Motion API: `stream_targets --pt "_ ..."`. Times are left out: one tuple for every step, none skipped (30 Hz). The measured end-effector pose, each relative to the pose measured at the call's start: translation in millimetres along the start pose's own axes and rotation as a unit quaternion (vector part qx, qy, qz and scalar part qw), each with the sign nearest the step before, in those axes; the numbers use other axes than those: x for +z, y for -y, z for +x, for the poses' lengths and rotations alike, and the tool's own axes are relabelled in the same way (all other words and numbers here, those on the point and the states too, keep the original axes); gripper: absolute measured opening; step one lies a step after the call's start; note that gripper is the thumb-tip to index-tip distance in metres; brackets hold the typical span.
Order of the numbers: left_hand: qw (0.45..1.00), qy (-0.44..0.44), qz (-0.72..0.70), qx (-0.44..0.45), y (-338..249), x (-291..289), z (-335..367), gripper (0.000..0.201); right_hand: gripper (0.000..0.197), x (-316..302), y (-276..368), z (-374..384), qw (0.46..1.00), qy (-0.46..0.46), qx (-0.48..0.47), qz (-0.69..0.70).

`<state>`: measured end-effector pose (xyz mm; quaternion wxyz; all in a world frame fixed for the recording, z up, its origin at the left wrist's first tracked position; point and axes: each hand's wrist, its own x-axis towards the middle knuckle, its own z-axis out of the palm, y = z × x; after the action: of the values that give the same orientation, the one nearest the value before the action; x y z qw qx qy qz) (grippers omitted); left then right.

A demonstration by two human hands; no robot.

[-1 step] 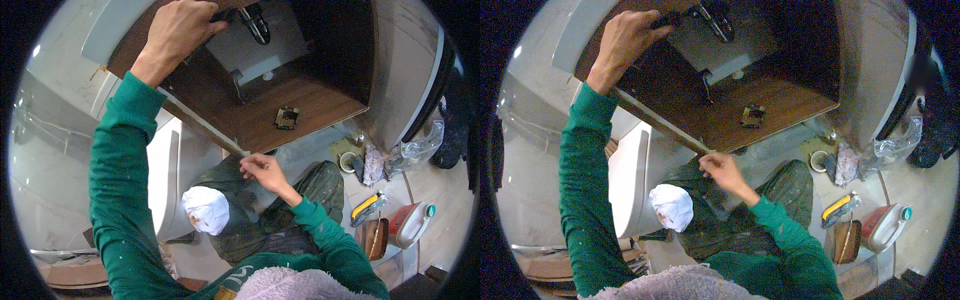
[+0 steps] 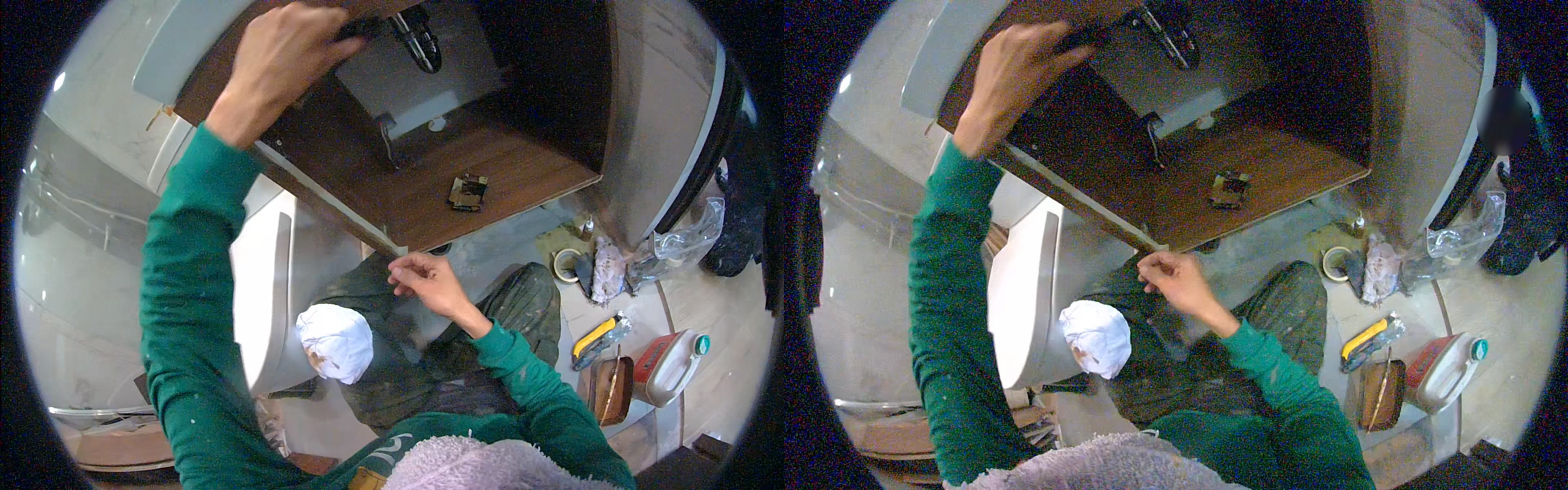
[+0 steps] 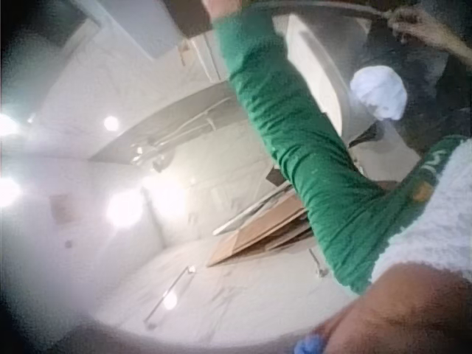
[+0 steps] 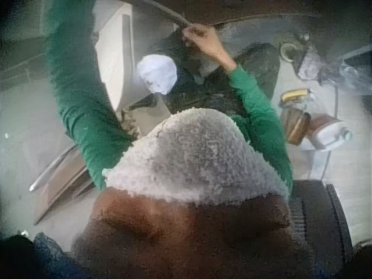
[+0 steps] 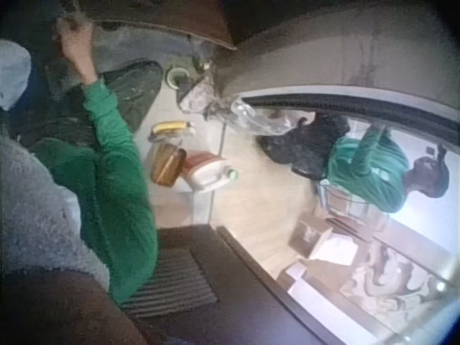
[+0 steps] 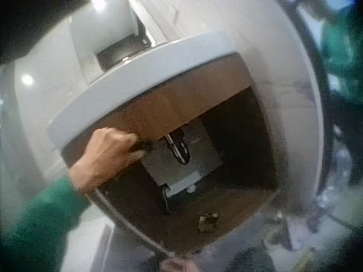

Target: The person sits on the floor and paints the interior of a bathroom vanity cabinet using a paintbrush. They repeatedly dip the brush into a paint can, apply paint to the cabinet's interior surfaces, and wipe the brush with a cloth. The person also uses a sanding block to smooth the cabinet's interior.

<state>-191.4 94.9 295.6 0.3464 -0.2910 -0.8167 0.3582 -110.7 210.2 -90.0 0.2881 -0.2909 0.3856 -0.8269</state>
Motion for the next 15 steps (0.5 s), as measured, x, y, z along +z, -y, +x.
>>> stream_targets --pt "0.999 0.03 0.033 -0.022 3 -6 -13 0.037 0.021 -2 0 -2 0.999 -0.038 0.031 -0.024" --pt "0.997 0.054 0.035 -0.048 12 -18 -27 0.037 0.021 -7 2 -3 0.998 -0.049 0.036 -0.028" --pt "0.993 0.084 0.036 -0.076 17 -32 -45 0.038 0.02 -11 4 -8 0.993 -0.088 0.07 -0.044" --pt "0.987 0.115 0.037 -0.105 19 -40 -61 0.039 0.019 -22 11 -13 0.983 -0.132 0.115 -0.065" --pt "0.988 0.107 0.037 -0.102 19 -41 -74 0.039 0.02 -24 15 -14 0.988 -0.124 0.066 -0.069" --pt "0.989 0.098 0.039 -0.1 18 -43 -84 0.039 0.02 -24 20 -13 0.978 -0.157 0.079 -0.111" --pt "0.99 0.086 0.043 -0.099 15 -48 -91 0.039 0.02 -22 28 -12 0.987 -0.135 0.019 -0.085" --pt "0.986 0.082 -0.044 -0.139 4 -51 -97 0.038 0.02 -14 36 -9 0.989 -0.129 -0.005 -0.074" --pt "0.973 0.077 -0.133 -0.174 -17 -50 -101 0.038 0.02 -3 45 -8 0.99 -0.126 -0.017 -0.067" --pt "0.95 0.071 -0.225 -0.204 -40 -48 -104 0.037 0.023 8 57 -6 0.986 -0.133 -0.083 -0.057" --pt "0.954 0.056 -0.227 -0.189 -64 -46 -104 0.032 0.026 20 69 -2 0.979 -0.141 -0.139 -0.053" --pt "0.957 0.039 -0.233 -0.169 -88 -43 -104 0.027 0.03 31 81 1 0.966 -0.149 -0.203 -0.05" --pt "0.95 0.034 -0.262 -0.168 -111 -40 -104 0.023 0.035 42 92 2 0.963 -0.147 -0.224 -0.043" --pt "0.94 0.029 -0.294 -0.169 -130 -37 -103 0.019 0.041 52 100 5 0.956 -0.141 -0.253 -0.039" --pt "0.932 0.033 -0.311 -0.183 -146 -33 -102 0.02 0.047 57 108 6 0.952 -0.127 -0.274 -0.047"
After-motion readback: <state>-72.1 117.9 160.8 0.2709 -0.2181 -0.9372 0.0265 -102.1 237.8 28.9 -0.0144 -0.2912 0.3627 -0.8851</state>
